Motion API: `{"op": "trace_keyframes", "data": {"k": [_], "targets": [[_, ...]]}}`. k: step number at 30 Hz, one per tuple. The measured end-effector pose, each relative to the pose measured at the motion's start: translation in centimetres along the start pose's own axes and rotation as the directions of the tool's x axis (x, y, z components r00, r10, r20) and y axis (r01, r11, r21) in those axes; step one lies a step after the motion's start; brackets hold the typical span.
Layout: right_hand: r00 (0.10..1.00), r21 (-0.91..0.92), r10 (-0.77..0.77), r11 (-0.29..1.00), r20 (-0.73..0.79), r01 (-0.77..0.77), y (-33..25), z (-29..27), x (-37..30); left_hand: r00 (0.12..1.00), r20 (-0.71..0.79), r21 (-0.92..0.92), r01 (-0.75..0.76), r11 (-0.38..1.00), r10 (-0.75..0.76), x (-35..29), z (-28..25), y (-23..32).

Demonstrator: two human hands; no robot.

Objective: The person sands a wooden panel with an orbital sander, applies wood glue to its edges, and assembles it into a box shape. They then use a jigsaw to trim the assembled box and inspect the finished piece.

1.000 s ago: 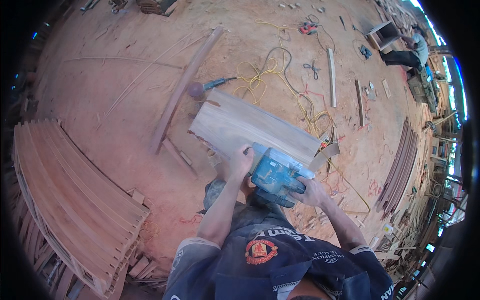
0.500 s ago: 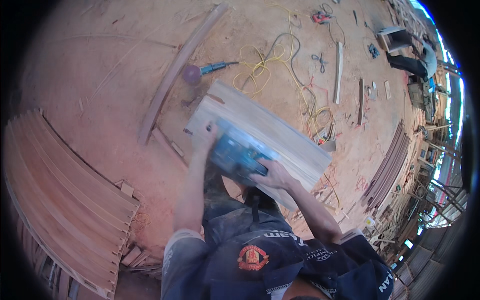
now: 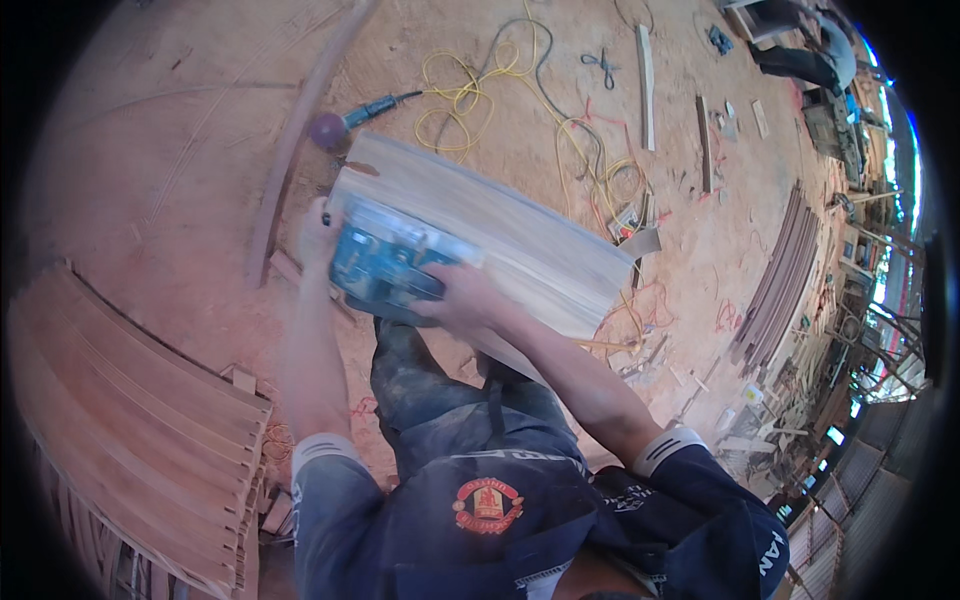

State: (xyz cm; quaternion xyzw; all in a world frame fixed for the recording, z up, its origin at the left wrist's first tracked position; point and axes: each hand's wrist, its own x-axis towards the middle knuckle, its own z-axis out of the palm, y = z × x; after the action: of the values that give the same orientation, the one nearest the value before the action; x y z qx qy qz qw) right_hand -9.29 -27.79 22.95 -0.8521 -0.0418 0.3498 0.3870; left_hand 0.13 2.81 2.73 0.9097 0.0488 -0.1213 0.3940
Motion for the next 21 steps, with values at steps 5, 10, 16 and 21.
{"op": "trace_keyframes", "data": {"k": [5, 10, 16, 21], "targets": [[0.995, -0.033, 0.064, 0.998, 0.079, -0.061, 3.0, -3.8, -13.2, 0.995, -0.062, 0.023, 0.078, 0.997, -0.077, -10.5, 4.0, 11.0], [0.971, 0.094, 0.091, 0.989, 0.219, -0.114, 4.9, -6.9, -22.9, 0.969, -0.081, 0.000, 0.236, 0.972, -0.235, -19.7, 5.7, 20.8], [0.950, 0.093, 0.056, 0.992, 0.307, -0.088, 3.8, -5.2, -16.5, 0.962, -0.071, 0.027, 0.265, 0.964, -0.263, -16.4, 3.2, 16.2], [0.968, 0.107, 0.001, 0.994, 0.251, -0.029, -0.9, -0.2, 0.5, 0.977, -0.043, -0.019, 0.208, 0.978, -0.209, -3.8, -1.9, 2.7]]}}
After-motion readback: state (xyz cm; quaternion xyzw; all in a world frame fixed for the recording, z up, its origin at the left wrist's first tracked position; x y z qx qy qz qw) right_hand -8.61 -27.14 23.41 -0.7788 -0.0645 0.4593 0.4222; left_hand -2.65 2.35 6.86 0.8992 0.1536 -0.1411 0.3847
